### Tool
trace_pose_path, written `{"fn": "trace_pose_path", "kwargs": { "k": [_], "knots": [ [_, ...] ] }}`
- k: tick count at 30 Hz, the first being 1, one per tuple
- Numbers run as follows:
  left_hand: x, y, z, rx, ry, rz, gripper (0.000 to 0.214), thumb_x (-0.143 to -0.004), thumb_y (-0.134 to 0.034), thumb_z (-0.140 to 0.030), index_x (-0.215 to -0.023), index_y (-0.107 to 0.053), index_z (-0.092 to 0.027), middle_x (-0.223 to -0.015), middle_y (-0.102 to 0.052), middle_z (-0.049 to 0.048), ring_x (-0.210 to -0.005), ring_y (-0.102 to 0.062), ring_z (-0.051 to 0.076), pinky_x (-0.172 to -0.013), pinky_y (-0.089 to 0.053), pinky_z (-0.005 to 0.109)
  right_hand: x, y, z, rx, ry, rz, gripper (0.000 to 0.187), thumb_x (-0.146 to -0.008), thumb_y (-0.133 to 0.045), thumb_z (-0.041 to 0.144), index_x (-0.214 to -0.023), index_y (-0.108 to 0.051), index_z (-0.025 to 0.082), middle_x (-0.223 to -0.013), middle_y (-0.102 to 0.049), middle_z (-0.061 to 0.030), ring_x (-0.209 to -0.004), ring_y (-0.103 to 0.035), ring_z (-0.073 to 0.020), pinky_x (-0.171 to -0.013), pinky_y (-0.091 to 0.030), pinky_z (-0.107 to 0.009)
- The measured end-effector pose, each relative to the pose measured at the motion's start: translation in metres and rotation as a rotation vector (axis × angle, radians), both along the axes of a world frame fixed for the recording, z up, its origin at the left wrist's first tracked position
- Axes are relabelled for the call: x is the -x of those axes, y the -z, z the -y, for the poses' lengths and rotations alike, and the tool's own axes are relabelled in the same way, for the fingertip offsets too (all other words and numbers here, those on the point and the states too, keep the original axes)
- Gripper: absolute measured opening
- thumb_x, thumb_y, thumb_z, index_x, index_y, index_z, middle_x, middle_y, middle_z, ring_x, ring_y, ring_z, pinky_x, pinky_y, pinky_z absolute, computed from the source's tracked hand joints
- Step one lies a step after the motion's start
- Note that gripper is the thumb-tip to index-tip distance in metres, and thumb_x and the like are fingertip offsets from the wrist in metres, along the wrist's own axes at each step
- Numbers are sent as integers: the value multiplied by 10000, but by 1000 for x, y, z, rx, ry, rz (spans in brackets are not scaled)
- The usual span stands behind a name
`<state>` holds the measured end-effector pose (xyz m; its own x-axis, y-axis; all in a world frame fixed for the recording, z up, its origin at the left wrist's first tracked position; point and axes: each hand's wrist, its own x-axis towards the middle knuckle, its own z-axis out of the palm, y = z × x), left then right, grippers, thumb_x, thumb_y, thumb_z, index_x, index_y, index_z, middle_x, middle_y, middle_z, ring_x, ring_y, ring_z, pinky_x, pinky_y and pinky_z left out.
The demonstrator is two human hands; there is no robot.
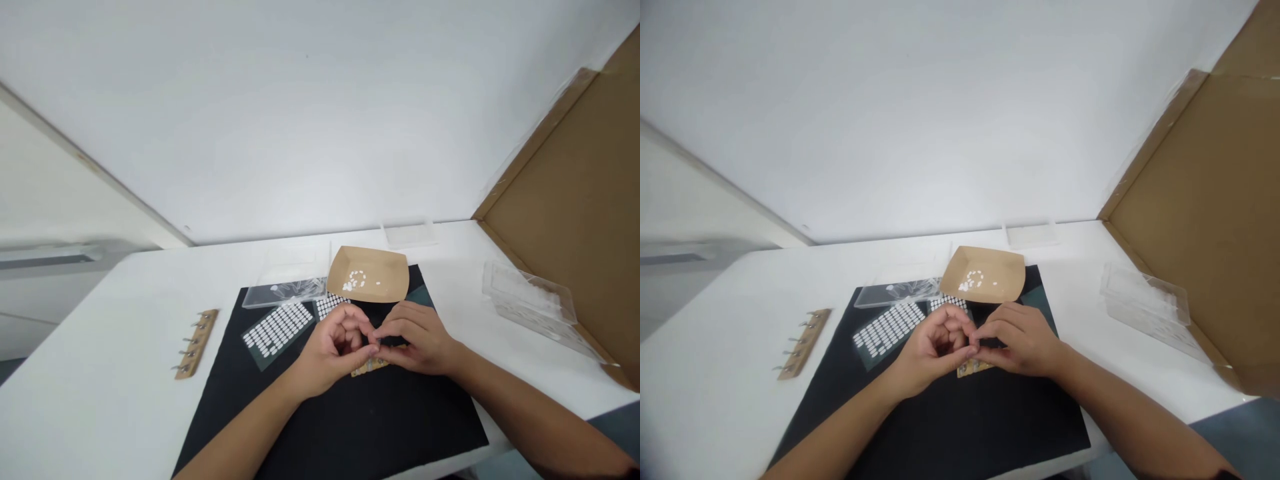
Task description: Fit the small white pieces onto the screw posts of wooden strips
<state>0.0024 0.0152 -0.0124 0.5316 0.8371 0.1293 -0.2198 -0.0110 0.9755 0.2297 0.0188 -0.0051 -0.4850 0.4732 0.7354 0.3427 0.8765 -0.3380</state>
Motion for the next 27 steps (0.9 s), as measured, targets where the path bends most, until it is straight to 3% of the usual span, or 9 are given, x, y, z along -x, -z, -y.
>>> {"fn": "trace_pose_path", "kwargs": {
  "k": [27],
  "knots": [
    [-1, 2, 0, 23, -44, -39, 320, -943, -829, -291, -1053, -549, -181, -853, -701, 7, -570, -515, 53, -521, -419, 165, -5, -1, -3, -52, 0, 62, 225, -1005, -782, 329, -1153, -687, 189, -915, -758, -46, -785, -704, -149, -714, -597, -262]
  ]
}}
